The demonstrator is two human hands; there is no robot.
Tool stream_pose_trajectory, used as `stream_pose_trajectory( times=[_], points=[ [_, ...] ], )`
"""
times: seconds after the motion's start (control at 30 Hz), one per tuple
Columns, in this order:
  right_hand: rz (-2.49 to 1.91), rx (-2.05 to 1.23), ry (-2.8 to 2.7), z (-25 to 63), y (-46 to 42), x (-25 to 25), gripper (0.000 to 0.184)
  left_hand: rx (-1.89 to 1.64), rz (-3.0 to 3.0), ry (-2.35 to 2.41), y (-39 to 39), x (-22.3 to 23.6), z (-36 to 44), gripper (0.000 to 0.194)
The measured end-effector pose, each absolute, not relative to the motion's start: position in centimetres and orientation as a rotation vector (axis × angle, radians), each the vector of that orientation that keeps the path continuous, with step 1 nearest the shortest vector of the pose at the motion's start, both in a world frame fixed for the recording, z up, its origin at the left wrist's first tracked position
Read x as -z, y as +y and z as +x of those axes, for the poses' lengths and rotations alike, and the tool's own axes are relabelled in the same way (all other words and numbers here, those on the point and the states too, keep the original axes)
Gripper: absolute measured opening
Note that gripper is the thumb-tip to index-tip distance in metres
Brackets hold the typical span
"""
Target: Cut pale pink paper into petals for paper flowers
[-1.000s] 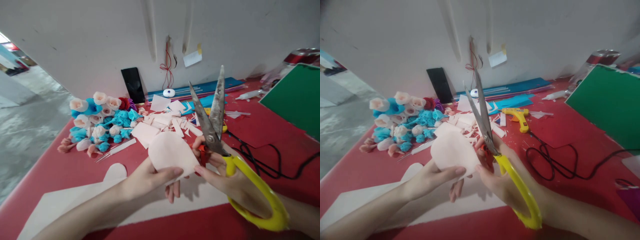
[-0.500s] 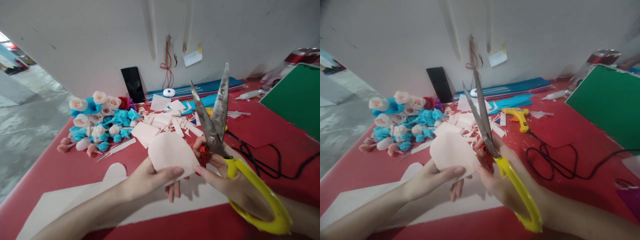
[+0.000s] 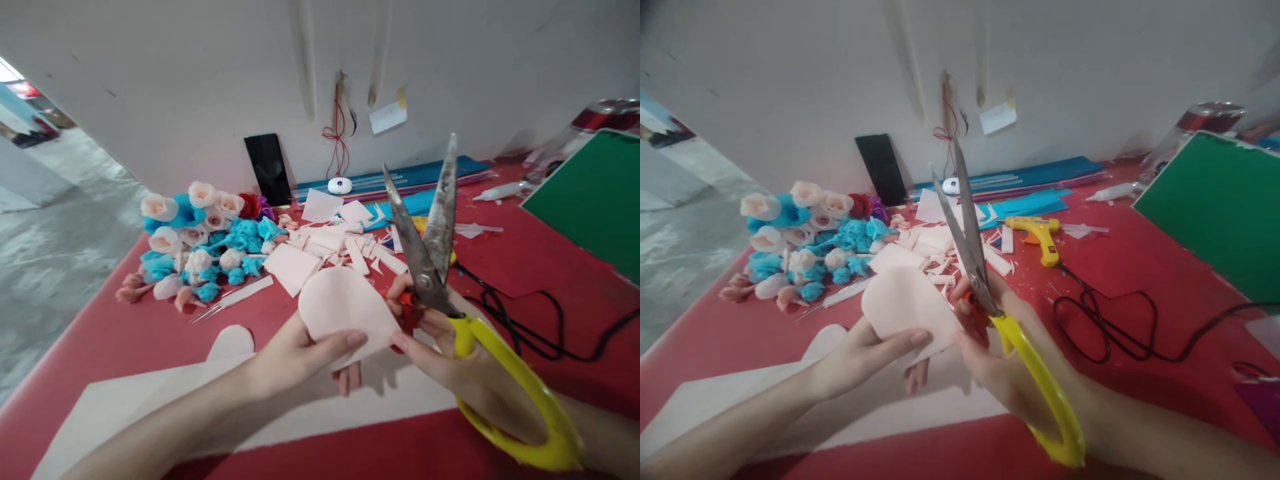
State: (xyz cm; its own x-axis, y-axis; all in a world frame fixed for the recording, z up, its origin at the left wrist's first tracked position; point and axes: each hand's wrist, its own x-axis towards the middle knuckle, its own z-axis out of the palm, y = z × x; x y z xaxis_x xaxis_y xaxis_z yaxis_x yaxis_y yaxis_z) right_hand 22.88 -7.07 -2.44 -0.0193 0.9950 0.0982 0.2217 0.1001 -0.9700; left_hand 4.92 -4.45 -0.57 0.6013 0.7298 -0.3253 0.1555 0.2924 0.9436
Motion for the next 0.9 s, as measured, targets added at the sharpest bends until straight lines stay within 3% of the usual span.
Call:
stream_pose_trajectory(
  times=[0.4,0.6,0.7,0.9],
  points=[
    [-1.199,-1.086,-1.482,22.8,-6.4,1.3,0.023,-0.479,1.262,0.925,-4.6,0.7,5.0,0.035],
    [-1.421,-1.237,-1.479,22.9,-6.5,-0.4,0.012,-0.789,1.261,1.024,-3.7,0.3,4.1,0.03],
    [-1.535,-1.152,-1.644,23.1,-6.4,-0.4,0.011,-0.952,1.263,1.03,-3.1,0.4,3.6,0.026],
    [-1.553,-1.169,-1.896,23.5,-6.7,-0.3,0.014,-0.996,1.274,0.976,-3.2,0.9,3.5,0.025]
  ],
)
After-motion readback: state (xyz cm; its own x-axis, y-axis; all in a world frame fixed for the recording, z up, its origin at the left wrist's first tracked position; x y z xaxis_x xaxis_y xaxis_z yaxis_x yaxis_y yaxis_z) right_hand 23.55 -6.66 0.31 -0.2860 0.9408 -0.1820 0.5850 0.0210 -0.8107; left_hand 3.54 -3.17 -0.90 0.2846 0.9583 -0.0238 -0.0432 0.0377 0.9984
